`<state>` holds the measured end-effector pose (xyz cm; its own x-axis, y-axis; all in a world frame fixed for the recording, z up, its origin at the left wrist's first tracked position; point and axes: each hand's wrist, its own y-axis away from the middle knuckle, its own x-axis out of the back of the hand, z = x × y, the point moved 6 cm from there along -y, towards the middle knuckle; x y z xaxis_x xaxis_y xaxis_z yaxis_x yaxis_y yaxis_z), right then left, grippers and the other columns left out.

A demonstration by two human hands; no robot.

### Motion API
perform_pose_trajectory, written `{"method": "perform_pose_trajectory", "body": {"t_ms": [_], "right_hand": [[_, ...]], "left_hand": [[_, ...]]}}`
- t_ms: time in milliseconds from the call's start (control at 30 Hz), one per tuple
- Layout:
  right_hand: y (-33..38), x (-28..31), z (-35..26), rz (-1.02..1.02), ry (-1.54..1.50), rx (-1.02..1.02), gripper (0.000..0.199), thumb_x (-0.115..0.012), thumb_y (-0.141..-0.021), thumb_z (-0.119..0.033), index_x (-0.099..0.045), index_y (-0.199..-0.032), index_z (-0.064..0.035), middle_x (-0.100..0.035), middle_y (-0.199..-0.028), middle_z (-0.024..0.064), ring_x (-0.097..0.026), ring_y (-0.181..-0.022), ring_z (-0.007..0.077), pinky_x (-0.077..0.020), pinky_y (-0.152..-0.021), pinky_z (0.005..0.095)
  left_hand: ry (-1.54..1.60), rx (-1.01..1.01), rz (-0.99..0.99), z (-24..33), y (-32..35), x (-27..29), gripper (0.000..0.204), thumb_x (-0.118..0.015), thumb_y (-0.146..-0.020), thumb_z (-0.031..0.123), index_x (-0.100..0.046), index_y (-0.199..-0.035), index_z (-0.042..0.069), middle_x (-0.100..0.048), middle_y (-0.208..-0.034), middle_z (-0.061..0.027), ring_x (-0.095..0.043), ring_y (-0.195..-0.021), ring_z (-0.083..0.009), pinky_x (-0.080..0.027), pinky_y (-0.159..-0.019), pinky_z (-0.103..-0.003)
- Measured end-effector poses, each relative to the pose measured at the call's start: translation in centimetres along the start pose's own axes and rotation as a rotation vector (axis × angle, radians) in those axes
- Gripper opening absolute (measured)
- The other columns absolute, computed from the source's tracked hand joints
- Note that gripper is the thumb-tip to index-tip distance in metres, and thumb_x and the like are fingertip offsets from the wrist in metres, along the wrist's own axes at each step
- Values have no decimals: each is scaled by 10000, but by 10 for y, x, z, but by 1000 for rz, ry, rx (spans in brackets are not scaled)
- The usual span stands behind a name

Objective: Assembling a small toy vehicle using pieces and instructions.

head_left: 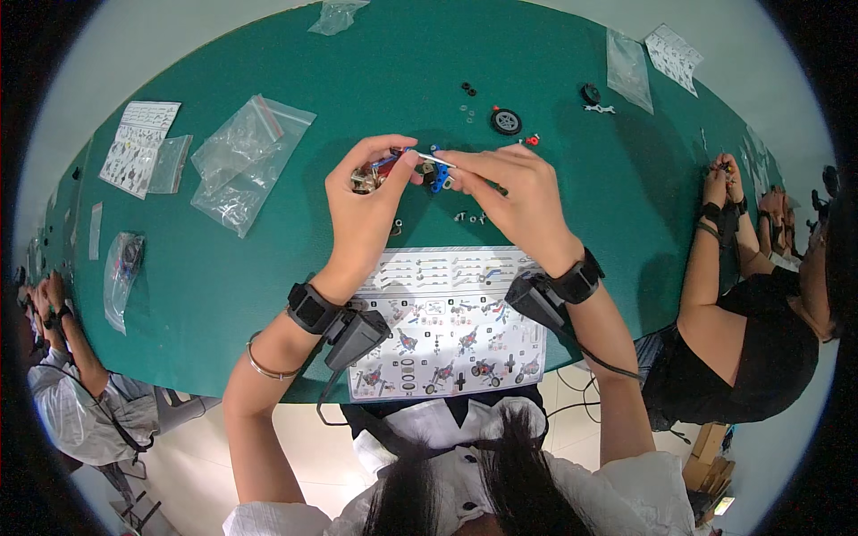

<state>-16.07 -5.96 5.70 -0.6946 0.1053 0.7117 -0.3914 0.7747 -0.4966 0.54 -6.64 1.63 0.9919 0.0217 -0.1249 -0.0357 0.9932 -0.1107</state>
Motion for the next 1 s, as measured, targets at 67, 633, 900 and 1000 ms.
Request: {"method": "perform_pose_trajectory", "body": {"t_ms": [67,633,900,1000], "right_hand": [[0,-2,0,8,-95,-41,201,-648,-894,-187,-730,-1057,-103,-729,-874,60,-693,-773,217,-506,-702,338],[0,2,3,-201,84,-15,88,-636,-892,-185,-638,-884,-97,-546,-843,43,-549,-852,223,-320,-921,410],[0,2,-3,-145,211,52,85,-653,-866,-168,-622,-889,-92,-500,-881,50,-524,-905,228,-337,-923,411],[-2,1,-11,-99,325,92,85,-669,-841,-156,-621,-871,-92,-504,-880,44,-523,-903,223,-341,-932,419]], "left_hand": [[-32,-58,22,1,0,2,150,-665,-905,48,-663,-1041,-14,-690,-895,-60,-635,-779,-90,-477,-695,-220],[-160,-168,-70,3,4,-7,201,-673,-902,51,-633,-1093,4,-663,-957,-48,-616,-817,-86,-486,-734,-224],[-142,-133,-94,0,4,-10,199,-658,-879,7,-623,-1074,16,-677,-944,-67,-601,-864,-79,-480,-775,-236],[-167,-138,-88,-1,4,-9,183,-661,-878,12,-624,-1058,10,-679,-922,-62,-604,-840,-80,-482,-760,-234]]}}
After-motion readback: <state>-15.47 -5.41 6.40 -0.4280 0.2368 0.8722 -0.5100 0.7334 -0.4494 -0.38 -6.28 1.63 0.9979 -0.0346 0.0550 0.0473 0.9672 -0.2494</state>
